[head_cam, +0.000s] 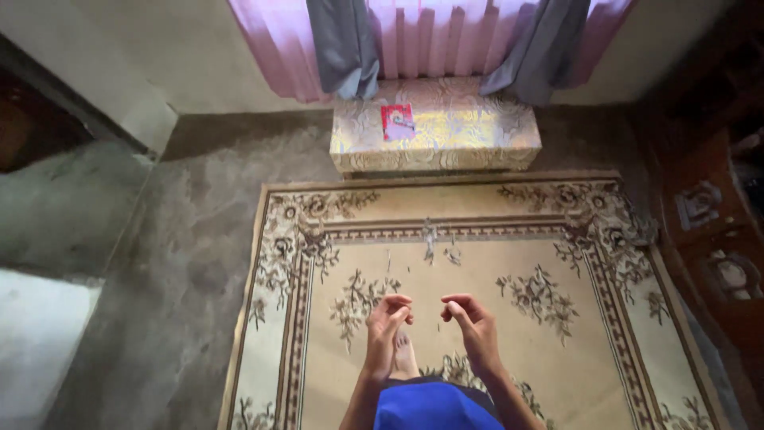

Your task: The recorder handles various household items, placing a small container in a drawer and finding a pair of glasses.

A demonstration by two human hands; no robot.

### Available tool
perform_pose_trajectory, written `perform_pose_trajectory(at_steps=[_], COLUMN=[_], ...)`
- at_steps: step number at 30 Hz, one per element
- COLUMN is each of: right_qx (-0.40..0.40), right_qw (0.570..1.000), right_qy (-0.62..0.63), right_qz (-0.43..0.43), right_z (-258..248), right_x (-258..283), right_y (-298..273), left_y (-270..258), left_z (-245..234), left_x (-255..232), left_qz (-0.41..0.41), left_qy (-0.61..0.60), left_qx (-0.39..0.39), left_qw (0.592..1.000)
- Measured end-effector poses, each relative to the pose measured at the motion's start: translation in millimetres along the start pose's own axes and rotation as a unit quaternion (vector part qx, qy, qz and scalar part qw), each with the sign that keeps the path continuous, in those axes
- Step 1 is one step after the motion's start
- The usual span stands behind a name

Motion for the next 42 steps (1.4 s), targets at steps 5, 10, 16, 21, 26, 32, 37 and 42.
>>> perform_pose_trajectory(at_steps=[5,10,16,21,26,32,37,42], right_qx=[-0.011,-0.042,-0.029,0.043,0.082,0.061,0.025,0.027], right_qw=[1.000,0.994,0.983,0.990,0.993,0.997,0.999,0.999], right_qy=[0.009,0.096,0.174,0.127,0.073,0.053,0.041,0.032], right_qz=[-0.008,0.015,0.058,0.043,0.034,0.014,0.019,0.009], right_z=[18,21,18,14,-7,-16,2,43], right_x=[8,-23,-67,-48,-41,-48,-71,-95], right_y=[78,165,281,389,506,598,653,707], left_y=[85,178,276,359,436,504,586,679], left_z=[8,9,15,24,41,31,3,-22], left_x=[-40,-55,-66,-82,-116,-112,-104,-116], left_qz=[0.014,-0.007,0.003,0.035,0.073,0.073,0.052,0.055], left_qy=[0.040,0.059,0.060,0.043,0.032,-0.015,-0.023,-0.026], left_qx=[0.030,0.027,-0.014,-0.062,-0.088,-0.105,-0.091,-0.076], left_qw=[0.999,0.998,0.998,0.997,0.993,0.992,0.994,0.995])
Point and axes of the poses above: each hand's wrist, its own y-axis towards the middle knuckle, its own z-axis out of the palm, x = y × z, the point moved 10 cm from there along y, towards the middle knuckle, and after that the axes turned 7 degrees about -z, right-handed, at the moved point
